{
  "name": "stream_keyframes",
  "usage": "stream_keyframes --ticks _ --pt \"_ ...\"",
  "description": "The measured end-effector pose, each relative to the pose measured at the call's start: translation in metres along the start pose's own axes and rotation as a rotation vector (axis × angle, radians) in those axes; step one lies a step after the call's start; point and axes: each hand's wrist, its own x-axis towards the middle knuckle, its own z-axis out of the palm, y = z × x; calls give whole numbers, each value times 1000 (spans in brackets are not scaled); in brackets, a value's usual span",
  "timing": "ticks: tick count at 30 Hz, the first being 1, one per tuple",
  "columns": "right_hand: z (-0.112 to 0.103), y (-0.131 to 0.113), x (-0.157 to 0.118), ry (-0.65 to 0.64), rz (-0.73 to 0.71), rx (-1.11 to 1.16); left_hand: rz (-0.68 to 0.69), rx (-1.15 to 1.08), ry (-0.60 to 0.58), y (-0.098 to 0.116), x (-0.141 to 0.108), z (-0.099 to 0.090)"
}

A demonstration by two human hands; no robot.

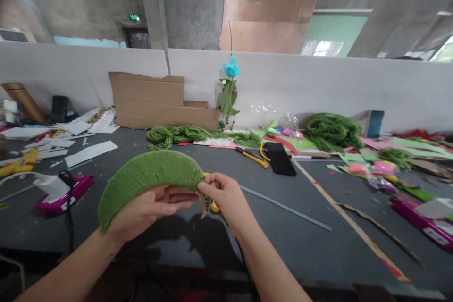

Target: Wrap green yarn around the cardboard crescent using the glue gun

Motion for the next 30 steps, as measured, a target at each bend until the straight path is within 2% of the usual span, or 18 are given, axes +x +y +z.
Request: stream_keyframes --ticks 2,5,10,12,17,21,24,27,28,30 --pt "4 3 0 -7 -1 -13 41 84 107 -1 2 1" --pt "13 7 1 3 -47 -77 24 141 286 -6 5 -1" --pt "24 8 -1 177 -185 -204 28 226 431 -5 6 -5" --pt "26 7 -4 190 -235 -326 30 266 457 -1 6 -9" --pt "34 10 -14 125 -288 -778 81 361 547 1 7 -18" --pt "46 18 -17 82 -445 -965 100 358 575 -6 13 -21" --pt "53 21 -18 85 -563 -1125 126 269 546 -7 18 -19" --pt "53 16 -15 23 -645 -1212 161 100 528 -2 20 -23" --pt "50 12 -13 32 -623 -1243 179 62 535 1 19 -27" --pt "40 5 -6 123 -476 -1324 218 24 550 8 17 -38"
